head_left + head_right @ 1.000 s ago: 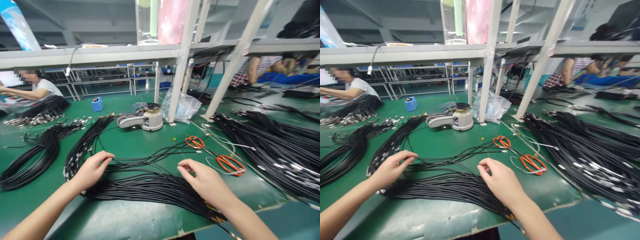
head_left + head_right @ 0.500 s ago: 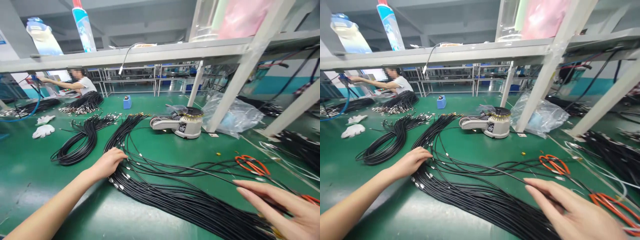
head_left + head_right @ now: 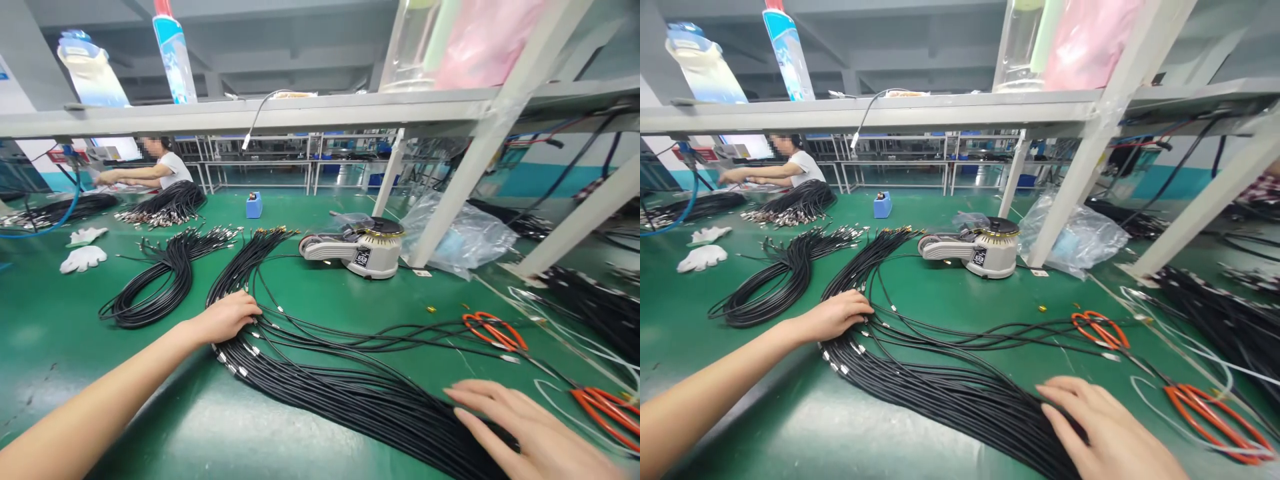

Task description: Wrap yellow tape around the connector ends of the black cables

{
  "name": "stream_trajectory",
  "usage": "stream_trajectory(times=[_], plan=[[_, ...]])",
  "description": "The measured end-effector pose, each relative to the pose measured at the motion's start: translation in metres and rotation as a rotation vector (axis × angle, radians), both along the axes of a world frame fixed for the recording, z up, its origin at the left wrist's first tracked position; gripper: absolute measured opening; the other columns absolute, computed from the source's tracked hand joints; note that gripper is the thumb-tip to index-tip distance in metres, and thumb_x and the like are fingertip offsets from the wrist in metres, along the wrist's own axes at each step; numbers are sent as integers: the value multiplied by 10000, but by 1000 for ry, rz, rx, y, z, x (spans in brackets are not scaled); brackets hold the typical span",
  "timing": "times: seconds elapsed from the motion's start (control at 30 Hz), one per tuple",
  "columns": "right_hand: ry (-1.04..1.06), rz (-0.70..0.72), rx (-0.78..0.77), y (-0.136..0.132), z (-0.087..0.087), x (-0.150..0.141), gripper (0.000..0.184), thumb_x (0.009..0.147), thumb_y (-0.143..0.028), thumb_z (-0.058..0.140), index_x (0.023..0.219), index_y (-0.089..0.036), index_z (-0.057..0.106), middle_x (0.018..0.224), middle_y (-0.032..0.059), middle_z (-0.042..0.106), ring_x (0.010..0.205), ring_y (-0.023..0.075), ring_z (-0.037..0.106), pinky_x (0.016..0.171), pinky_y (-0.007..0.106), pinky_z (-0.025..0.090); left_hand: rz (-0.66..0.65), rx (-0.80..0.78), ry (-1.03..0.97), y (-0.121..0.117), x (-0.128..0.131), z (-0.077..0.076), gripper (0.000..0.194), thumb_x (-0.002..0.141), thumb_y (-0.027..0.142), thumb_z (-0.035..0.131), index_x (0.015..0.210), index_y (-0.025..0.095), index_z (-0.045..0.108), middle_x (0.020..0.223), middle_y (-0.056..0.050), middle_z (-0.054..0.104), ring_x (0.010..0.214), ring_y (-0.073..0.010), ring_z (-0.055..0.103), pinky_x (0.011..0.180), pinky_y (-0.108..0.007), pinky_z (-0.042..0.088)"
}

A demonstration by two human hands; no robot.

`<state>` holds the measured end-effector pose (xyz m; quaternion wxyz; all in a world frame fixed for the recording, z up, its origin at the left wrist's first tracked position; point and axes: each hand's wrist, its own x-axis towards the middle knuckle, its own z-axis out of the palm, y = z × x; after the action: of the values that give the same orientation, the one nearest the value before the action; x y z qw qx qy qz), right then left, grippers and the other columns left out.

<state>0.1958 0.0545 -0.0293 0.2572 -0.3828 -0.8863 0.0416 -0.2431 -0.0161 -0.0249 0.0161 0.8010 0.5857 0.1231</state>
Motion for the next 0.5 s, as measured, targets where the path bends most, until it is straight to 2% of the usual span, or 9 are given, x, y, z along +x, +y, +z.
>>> stream_trajectory(times=[0.1, 0.23, 0.33, 0.4, 0.5], plan=[[13, 58, -70, -19, 11, -41, 257, 861, -360, 483, 872, -264, 721, 901, 53, 728, 823, 234, 687, 738, 369, 574, -46, -32, -9, 2, 1, 1, 188, 871, 166, 513, 894, 220, 691, 895, -27, 665, 883, -173, 558, 854, -286, 425], [-12, 216, -222, -43, 19, -123, 282, 886, -238, 481, 1093, -178, 663, 1084, 93, 688, 1006, 233, 628, 877, 358, 506, -41, -29, -65, 9, -4, 12, 169, 872, 223, 525, 889, 227, 694, 886, -13, 684, 891, -160, 582, 869, -268, 426], [-22, 260, -328, -44, 34, -166, 265, 860, -203, 517, 1066, -160, 679, 1040, 92, 711, 967, 242, 644, 861, 353, 494, 20, -13, -117, 12, -15, 23, 194, 881, 271, 503, 923, 215, 684, 908, -12, 703, 889, -157, 615, 830, -248, 456], [9, 245, -411, -39, 51, -168, 252, 865, -205, 500, 1023, -196, 696, 899, 47, 743, 817, 212, 675, 757, 314, 513, 65, -9, -153, 13, -24, 27, 223, 887, 298, 483, 933, 205, 679, 932, -15, 714, 873, -154, 639, 807, -239, 475], [52, 228, -482, -29, 72, -126, 238, 862, -260, 516, 998, -266, 711, 733, -14, 736, 648, 178, 666, 633, 268, 515, 99, -12, -201, 11, -33, 26, 243, 884, 324, 478, 934, 191, 675, 948, -25, 718, 875, -157, 652, 795, -235, 486]])
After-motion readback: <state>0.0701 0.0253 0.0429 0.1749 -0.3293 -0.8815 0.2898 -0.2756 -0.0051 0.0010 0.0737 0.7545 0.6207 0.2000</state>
